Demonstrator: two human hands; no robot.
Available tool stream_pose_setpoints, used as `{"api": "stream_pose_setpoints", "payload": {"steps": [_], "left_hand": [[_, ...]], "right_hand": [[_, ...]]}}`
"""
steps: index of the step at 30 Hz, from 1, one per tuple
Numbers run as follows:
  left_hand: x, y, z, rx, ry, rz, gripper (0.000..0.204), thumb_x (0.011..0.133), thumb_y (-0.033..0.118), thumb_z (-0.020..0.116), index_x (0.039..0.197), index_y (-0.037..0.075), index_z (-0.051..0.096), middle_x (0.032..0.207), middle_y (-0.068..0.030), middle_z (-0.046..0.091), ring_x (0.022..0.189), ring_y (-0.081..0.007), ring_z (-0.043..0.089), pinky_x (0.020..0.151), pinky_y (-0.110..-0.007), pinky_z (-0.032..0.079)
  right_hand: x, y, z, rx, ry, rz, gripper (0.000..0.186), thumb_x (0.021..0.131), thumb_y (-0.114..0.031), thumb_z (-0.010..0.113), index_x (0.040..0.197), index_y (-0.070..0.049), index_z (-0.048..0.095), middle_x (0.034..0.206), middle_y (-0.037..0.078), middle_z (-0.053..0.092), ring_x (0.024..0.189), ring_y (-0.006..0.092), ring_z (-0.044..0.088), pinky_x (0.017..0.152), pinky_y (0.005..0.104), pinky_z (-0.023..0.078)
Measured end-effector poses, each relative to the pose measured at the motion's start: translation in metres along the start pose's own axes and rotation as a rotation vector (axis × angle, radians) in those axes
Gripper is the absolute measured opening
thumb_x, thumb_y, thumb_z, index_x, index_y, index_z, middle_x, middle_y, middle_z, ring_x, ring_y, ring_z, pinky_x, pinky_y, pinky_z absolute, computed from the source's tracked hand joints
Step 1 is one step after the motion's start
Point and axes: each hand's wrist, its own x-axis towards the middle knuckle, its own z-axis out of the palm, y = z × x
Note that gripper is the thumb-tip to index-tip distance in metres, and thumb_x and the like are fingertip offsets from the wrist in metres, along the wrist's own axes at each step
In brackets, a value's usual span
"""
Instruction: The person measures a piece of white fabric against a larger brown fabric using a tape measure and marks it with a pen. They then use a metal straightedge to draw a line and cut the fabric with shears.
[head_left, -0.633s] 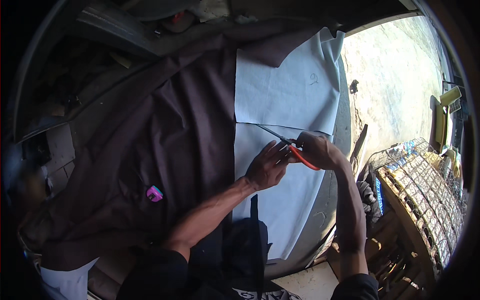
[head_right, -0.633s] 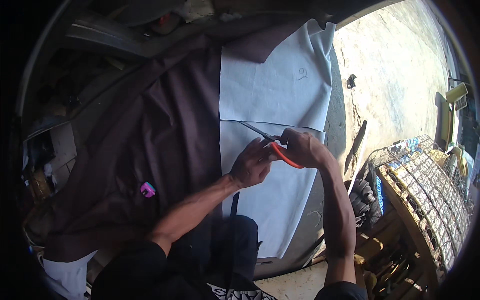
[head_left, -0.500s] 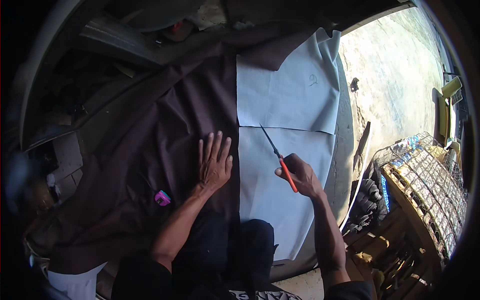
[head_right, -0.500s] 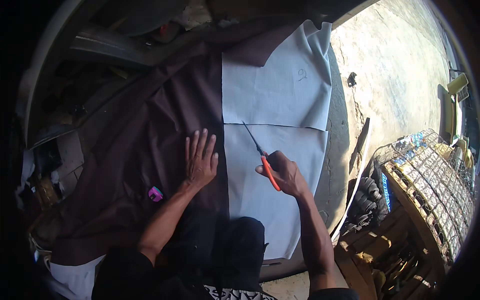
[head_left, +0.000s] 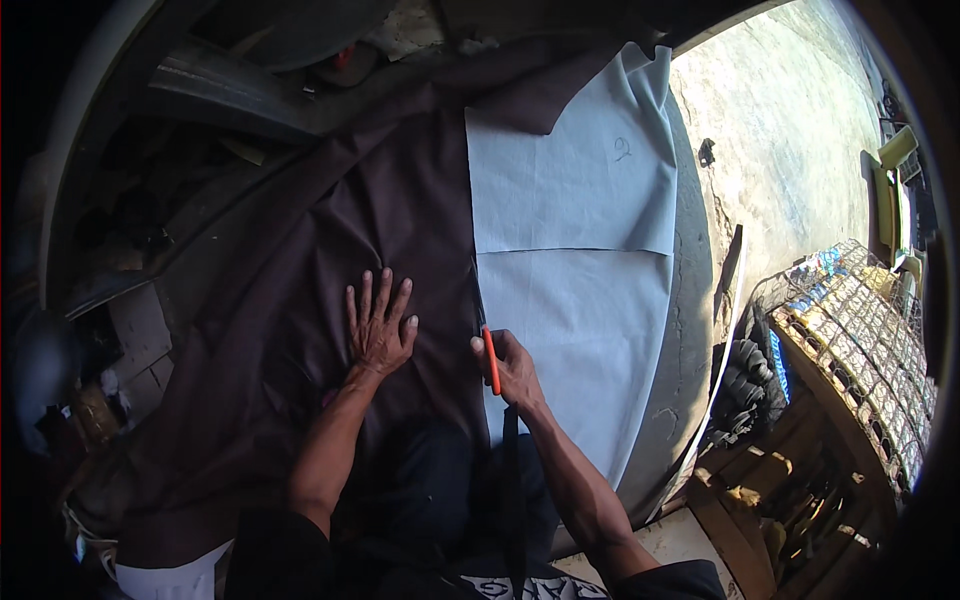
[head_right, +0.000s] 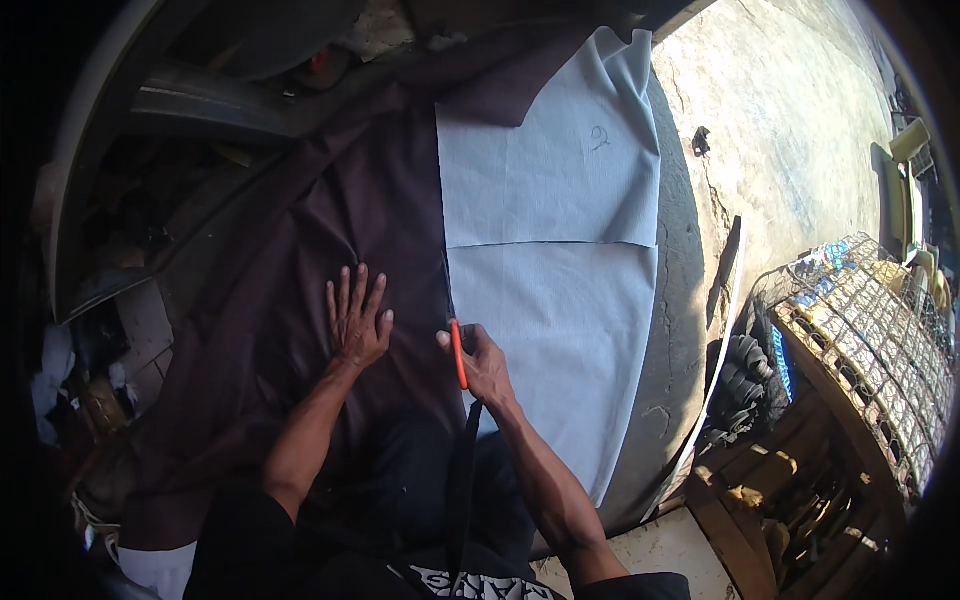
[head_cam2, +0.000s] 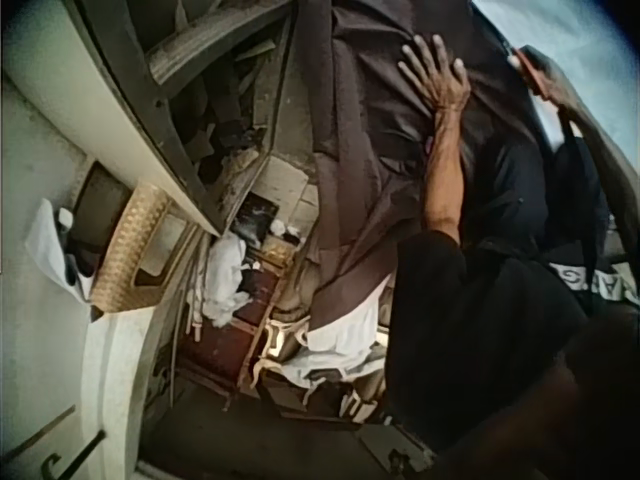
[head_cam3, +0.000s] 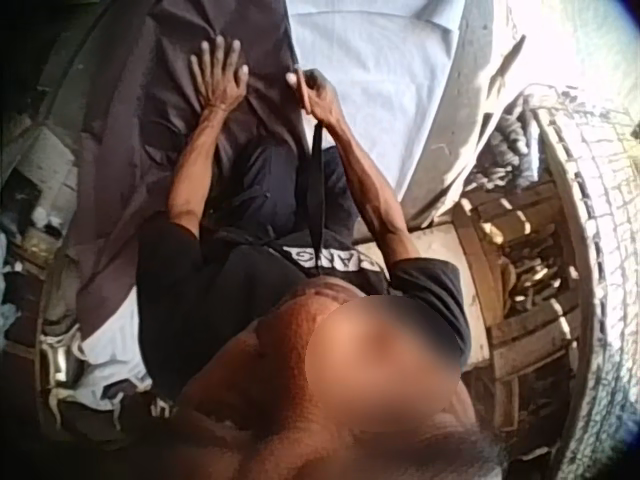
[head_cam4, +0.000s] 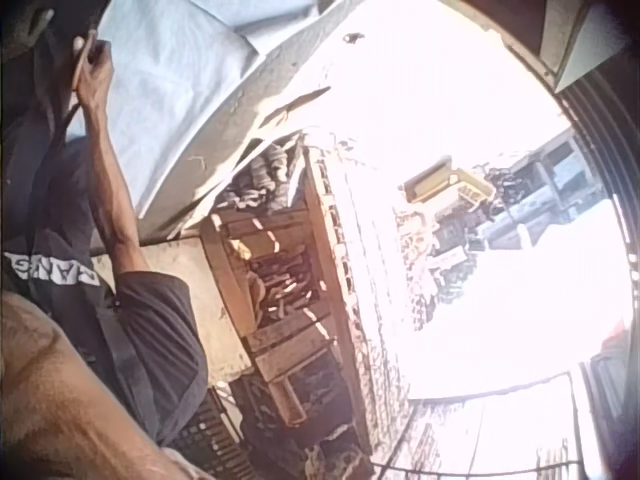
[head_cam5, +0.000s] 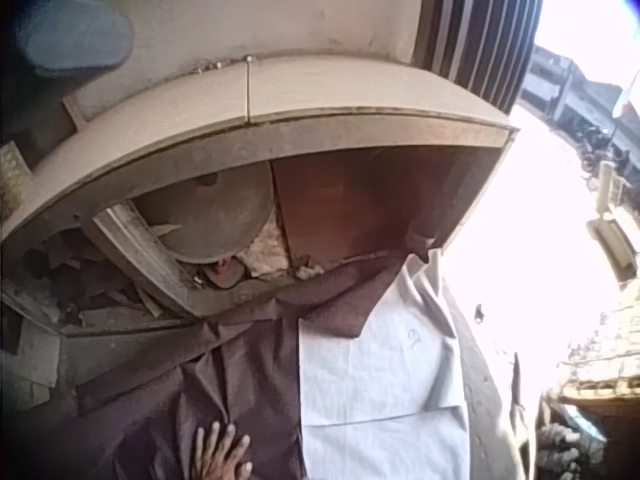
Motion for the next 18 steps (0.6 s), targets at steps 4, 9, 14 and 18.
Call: {"api": "stream_pose_setpoints", "payload": {"steps": [4, 9, 14, 18], "left_hand": [[-0.003, -0.002, 0.0, -0.051, 0.01, -0.007, 0.074, 0.09, 0.034, 0.061, 0.158, 0.02, 0.035, 0.167, -0.0154, 0.023, 0.153, -0.0402, 0.018, 0.123, -0.061, 0.011], [-0.001, -0.003, 0.0, -0.06, -0.002, -0.021, 0.07, 0.091, 0.035, 0.058, 0.157, 0.021, 0.038, 0.167, -0.0134, 0.023, 0.154, -0.0394, 0.018, 0.123, -0.061, 0.011], [0.001, -0.002, 0.0, -0.07, -0.009, -0.028, 0.068, 0.091, 0.036, 0.058, 0.156, 0.022, 0.04, 0.167, -0.0119, 0.024, 0.154, -0.038, 0.018, 0.123, -0.061, 0.011], [-0.002, -0.003, 0.0, -0.097, -0.037, -0.05, 0.065, 0.096, 0.042, 0.054, 0.157, 0.028, 0.038, 0.168, -0.0063, 0.022, 0.155, -0.0339, 0.016, 0.124, -0.06, 0.011]], "right_hand": [[0.012, -0.017, 0.016, 0.016, 0.088, -0.073, 0.073, 0.089, -0.063, 0.068, 0.114, 0.005, 0.062, 0.095, 0.015, 0.067, 0.087, 0.0214, 0.063, 0.079, 0.0349, 0.051], [0.021, -0.016, 0.023, 0.077, 0.114, -0.085, 0.07, 0.092, -0.058, 0.069, 0.12, 0.005, 0.06, 0.099, 0.016, 0.068, 0.088, 0.0201, 0.063, 0.079, 0.0344, 0.051], [0.023, -0.01, 0.018, 0.013, 0.123, -0.124, 0.067, 0.093, -0.056, 0.068, 0.121, 0.004, 0.06, 0.101, 0.015, 0.068, 0.088, 0.0188, 0.062, 0.078, 0.0341, 0.051], [-0.021, -0.02, 0.005, 0.04, 0.066, 0.01, 0.064, 0.096, -0.056, 0.064, 0.122, 0.001, 0.054, 0.091, 0.01, 0.062, 0.082, 0.0162, 0.059, 0.075, 0.0326, 0.049]]}}
